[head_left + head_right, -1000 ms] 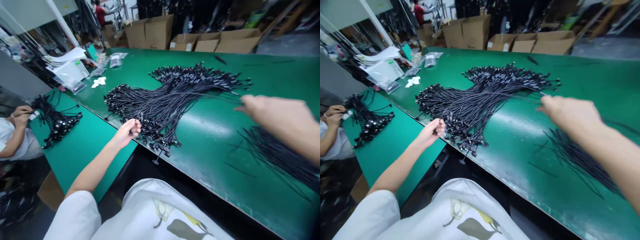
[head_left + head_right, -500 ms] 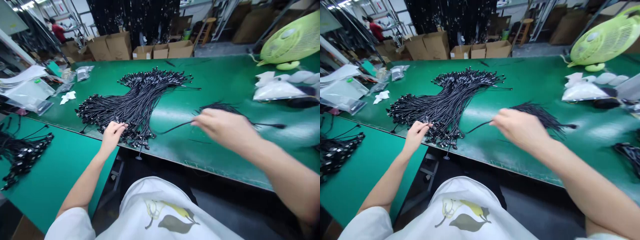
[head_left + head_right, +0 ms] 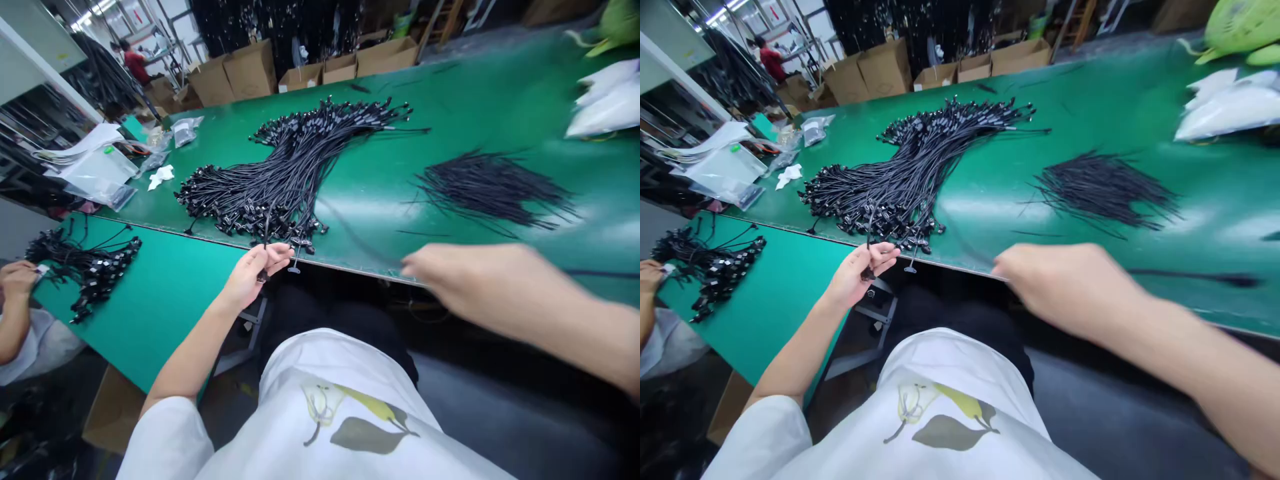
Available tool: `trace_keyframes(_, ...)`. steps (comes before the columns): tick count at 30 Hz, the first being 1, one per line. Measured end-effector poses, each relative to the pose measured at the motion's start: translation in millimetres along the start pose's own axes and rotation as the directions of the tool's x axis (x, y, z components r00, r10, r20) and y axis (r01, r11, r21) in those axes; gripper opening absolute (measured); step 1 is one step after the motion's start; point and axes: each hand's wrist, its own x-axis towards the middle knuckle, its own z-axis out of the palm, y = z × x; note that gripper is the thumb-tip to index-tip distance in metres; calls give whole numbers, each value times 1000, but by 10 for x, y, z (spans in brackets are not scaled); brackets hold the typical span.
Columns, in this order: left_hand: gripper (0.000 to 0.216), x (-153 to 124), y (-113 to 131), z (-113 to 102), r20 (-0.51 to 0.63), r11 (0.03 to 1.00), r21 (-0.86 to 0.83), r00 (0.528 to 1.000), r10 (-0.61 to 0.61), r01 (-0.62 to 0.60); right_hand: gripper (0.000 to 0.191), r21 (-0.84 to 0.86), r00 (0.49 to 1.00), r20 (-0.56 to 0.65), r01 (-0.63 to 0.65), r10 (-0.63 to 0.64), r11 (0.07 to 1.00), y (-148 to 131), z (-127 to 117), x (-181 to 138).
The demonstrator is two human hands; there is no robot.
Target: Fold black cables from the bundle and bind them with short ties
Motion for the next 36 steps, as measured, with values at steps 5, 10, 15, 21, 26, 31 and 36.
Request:
trace_keyframes(5, 30, -350, -121, 553, 296, 943, 314, 955, 8, -105, 35, -21, 983, -28, 183, -184, 983, -816, 122, 23)
trace_keyframes(10, 32, -526, -123, 559, 482, 959, -88, 854, -195, 268, 37, -44, 1000, 4, -16, 16, 999, -471, 84, 0)
trace_keyframes(15, 26, -464, 89, 306, 293, 778, -567, 949, -117, 271, 33, 157, 973, -39, -217, 226, 963, -39, 266, -330)
trace_keyframes(21, 29, -204, 143, 165, 94, 703, -689, 984, -153, 175, 32, 88, 953, -109, -275, 284, 957, 57, 515, -595)
trace_keyframes(26, 17, -136, 51, 11, 209, 794, -505, 940, -269, 340, 36, 22, 894, -200, -405, 401, 914, 372, 425, -566)
trace_keyframes(31, 42, -95, 47, -45, 128, 839, -505, 979, -159, 202, 39, 13, 909, -108, -404, 402, 915, 476, 499, -517)
trace_keyframes(36, 22, 118, -135, 235, -92, 985, -134, 988, -123, 110, 36, 108, 996, -43, 81, -77, 991, -112, 651, -381)
